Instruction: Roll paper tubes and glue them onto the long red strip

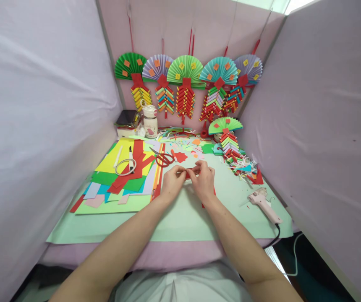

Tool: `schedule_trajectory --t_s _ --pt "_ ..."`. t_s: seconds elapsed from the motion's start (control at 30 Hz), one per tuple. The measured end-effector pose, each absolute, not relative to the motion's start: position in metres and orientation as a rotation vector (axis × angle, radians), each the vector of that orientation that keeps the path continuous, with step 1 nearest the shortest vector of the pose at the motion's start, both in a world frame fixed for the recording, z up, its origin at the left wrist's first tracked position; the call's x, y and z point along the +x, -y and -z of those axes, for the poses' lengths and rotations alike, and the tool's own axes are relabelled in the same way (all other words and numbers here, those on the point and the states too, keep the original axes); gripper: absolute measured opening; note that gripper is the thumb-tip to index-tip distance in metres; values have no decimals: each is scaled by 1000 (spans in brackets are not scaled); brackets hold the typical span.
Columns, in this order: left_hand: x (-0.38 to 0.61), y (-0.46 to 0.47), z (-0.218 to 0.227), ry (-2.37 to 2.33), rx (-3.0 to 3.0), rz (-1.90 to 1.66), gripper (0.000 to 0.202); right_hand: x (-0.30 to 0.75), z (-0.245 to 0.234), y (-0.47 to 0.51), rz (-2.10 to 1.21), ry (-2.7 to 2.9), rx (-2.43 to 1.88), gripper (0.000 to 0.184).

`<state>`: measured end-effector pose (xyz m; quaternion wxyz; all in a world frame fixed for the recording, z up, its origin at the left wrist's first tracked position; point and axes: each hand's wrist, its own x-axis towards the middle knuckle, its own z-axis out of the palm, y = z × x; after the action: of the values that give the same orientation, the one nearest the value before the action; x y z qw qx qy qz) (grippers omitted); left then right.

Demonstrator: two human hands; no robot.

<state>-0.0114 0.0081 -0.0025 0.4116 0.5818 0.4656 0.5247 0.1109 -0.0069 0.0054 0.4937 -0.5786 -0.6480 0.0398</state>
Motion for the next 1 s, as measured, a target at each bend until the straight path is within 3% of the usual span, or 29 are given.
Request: schedule_trajectory --t_s 0.33,1.0 --pt "-16 -17 -1 -1255 1246 -1340 11 122 -2 2 -289 1442 -1352 20" --pt "-11 -11 -3 -1235 1223 -1292 12 125 3 -5 -288 1321 -1372 24"
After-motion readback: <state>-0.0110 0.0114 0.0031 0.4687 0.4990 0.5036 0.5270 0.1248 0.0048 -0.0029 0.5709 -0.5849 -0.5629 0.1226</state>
